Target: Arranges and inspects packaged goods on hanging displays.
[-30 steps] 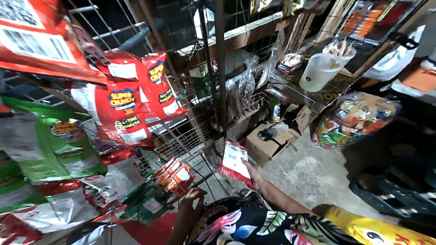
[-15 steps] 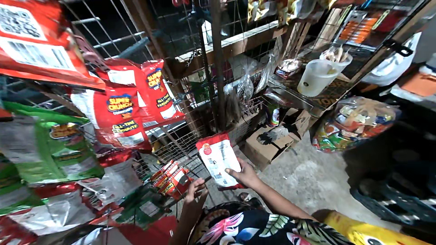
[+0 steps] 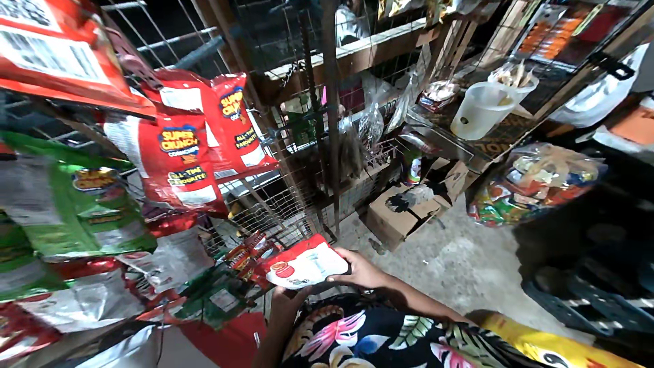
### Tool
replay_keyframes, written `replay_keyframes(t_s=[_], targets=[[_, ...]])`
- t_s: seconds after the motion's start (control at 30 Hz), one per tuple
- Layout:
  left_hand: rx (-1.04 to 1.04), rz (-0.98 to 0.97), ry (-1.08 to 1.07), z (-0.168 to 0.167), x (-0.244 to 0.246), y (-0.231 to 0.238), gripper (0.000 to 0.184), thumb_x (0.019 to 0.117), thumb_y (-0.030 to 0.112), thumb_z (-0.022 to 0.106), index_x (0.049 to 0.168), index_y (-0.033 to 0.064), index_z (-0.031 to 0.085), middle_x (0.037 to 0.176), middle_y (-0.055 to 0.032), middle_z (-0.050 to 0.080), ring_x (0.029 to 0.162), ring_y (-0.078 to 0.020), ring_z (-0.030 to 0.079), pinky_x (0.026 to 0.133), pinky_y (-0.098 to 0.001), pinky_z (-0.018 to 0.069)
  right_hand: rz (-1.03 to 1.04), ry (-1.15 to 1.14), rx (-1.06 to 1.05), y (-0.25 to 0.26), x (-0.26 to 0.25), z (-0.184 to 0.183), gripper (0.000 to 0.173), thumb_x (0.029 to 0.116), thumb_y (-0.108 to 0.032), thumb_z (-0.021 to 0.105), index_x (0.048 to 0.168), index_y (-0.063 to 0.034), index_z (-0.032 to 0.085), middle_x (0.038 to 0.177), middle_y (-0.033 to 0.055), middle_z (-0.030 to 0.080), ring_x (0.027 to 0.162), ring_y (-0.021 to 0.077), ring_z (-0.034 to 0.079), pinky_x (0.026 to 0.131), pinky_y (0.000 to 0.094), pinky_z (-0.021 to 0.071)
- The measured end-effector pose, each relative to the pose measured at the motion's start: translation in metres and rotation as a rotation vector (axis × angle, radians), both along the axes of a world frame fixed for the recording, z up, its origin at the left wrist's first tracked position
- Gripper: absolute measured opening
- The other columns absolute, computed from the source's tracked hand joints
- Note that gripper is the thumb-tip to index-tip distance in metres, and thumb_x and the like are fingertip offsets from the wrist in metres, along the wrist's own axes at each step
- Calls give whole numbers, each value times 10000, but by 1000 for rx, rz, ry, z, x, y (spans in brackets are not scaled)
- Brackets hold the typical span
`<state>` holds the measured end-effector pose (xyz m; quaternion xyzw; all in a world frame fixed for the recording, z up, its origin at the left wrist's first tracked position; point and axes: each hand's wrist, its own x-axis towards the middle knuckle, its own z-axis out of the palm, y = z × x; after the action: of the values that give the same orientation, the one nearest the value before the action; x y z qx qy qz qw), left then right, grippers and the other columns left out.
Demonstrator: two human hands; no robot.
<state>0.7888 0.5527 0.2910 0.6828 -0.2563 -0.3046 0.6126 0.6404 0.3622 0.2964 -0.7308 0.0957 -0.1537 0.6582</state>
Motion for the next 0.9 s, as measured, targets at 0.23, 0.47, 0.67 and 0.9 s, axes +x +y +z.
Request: replay_keyframes(t_s=[0.23,0.47,0.67,0.9], targets=[[-114,-23,-64,-2,-4,7,413,763,17,822,1122,-41,628,985,12,763,929,-44,723,900,-256,602,28,-96,65,6,4,5,560,862,-124,823,1320,76,571,1210,104,712,1117,68,675,1031,271,538],[-118,14,-45,6,-8,11,510,717,-22,843,1156,-50,584,989,21,755,924,-34,719,888,-250,606,70,-76,45,10,3,-2,525,877,-205,826,1291,43,617,1211,116,705,1119,105,671,1030,309,541],[-212,-14,-46,2,-9,13,515,704,-45,845,1151,-40,589,1000,17,763,936,-63,730,899,-279,614,78,-64,47,13,0,-3,473,884,-183,817,1264,34,635,1187,101,715,1103,92,674,1019,302,545],[-136,7,-61,4,-13,17,483,699,-45,840,1123,-44,607,969,23,763,911,-32,724,878,-239,609,75,-75,47,18,-2,-3,477,885,-185,819,1274,26,643,1188,87,725,1103,86,679,1027,309,544]])
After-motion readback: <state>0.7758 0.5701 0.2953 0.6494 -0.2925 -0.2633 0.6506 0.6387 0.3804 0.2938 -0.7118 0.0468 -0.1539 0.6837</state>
